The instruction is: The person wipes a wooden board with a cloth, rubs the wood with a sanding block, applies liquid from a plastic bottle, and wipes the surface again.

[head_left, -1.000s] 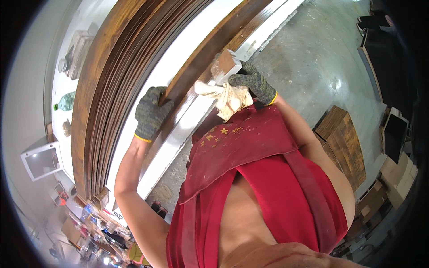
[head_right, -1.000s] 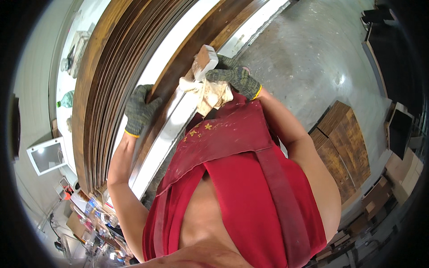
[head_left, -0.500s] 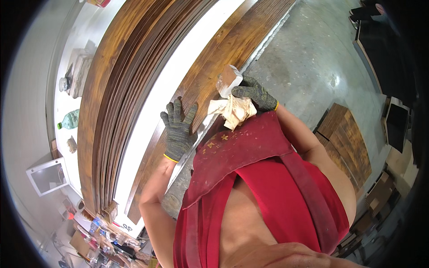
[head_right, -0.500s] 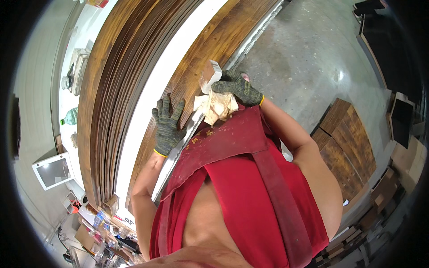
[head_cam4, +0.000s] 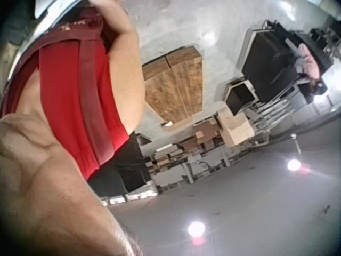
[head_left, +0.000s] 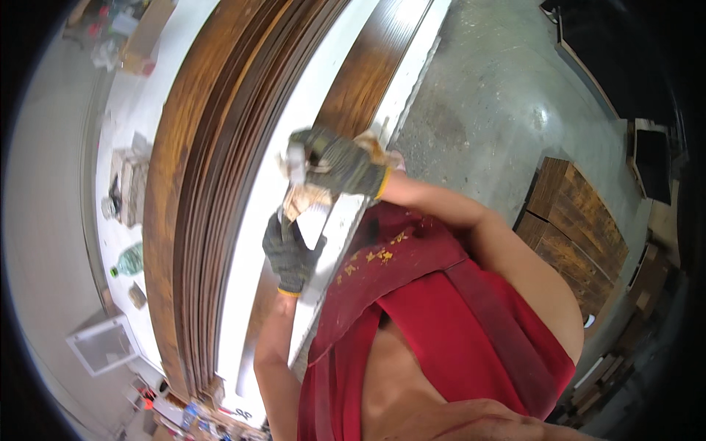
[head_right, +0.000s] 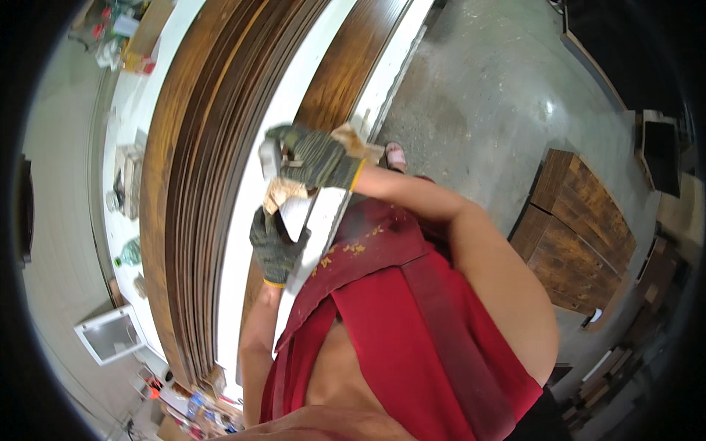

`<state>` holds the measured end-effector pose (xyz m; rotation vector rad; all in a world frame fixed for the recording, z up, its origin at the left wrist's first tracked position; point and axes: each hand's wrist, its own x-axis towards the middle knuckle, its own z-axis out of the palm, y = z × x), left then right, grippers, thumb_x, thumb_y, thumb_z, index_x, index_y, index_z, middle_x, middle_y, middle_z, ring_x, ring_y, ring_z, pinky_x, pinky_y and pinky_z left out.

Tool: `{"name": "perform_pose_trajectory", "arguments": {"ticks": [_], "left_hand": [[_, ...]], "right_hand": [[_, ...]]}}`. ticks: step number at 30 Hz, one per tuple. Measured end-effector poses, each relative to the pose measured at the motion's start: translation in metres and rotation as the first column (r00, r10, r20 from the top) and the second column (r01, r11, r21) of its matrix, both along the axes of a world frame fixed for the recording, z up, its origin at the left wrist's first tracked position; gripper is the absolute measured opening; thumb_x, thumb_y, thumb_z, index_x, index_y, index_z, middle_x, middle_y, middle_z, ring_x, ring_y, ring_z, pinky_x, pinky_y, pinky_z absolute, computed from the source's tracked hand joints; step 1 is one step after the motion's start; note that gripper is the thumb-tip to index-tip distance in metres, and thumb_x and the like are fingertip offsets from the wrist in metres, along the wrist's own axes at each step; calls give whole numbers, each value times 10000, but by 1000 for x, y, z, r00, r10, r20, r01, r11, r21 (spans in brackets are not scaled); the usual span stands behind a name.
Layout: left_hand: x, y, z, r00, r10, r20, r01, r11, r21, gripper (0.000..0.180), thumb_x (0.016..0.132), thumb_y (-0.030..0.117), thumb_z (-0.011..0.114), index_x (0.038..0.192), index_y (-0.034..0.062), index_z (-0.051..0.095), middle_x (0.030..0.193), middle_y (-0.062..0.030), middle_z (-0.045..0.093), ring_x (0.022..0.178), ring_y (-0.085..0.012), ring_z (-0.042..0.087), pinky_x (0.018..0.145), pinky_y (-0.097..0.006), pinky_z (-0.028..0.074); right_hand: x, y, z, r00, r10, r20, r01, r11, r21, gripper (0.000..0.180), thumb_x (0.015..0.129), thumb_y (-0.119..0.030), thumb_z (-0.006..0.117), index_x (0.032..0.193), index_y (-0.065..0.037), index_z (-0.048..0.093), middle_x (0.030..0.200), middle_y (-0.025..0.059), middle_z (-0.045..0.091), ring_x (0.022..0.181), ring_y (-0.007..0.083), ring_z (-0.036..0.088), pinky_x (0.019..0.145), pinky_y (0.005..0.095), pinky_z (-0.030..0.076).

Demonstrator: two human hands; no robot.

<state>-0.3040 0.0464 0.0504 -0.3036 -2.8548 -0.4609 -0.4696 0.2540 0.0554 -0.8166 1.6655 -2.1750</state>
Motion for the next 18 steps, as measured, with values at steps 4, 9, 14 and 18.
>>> {"name": "perform_pose_trajectory", "arguments": {"ticks": [4, 9, 14, 18], "left_hand": [[2, -1, -2, 998, 28, 51, -27, 999, -26, 1108, 608, 422, 884, 1495, 27, 349, 1368, -220, 488, 1227, -426, 479, 1036, -526, 392], [6, -6, -11, 994, 44, 102, -39, 998, -44, 1139, 610, 455, 864, 1499, 4, 313, 1414, -213, 453, 1257, -411, 460, 1051, -522, 363], [10, -6, -15, 991, 103, 91, -90, 987, -131, 1120, 589, 460, 846, 1478, -15, 355, 1416, -231, 469, 1262, -426, 472, 1054, -531, 370], [6, -4, -15, 987, 124, 107, -101, 976, -194, 1090, 620, 464, 819, 1479, -18, 353, 1409, -235, 470, 1256, -431, 471, 1041, -542, 380]], "right_hand": [[-40, 8, -49, 893, -174, -415, 356, 838, 414, 641, 891, -352, 630, 1436, -85, 427, 1344, 186, 534, 1138, 346, 612, 900, 412, 552], [-160, 97, -54, 907, -210, 365, 232, 973, -18, 484, 982, -260, 492, 1437, -103, 434, 1355, 153, 544, 1097, 214, 614, 861, 325, 571], [-308, 198, -31, 556, -452, -697, 820, 435, 372, 661, 880, -429, 669, 1411, -95, 459, 1340, 170, 545, 1218, 313, 562, 1022, 388, 482], [-418, 260, -35, 460, -576, -676, 867, 128, 481, 713, 866, -482, 702, 1412, -88, 466, 1361, 192, 530, 1217, 335, 568, 1031, 420, 477]]}}
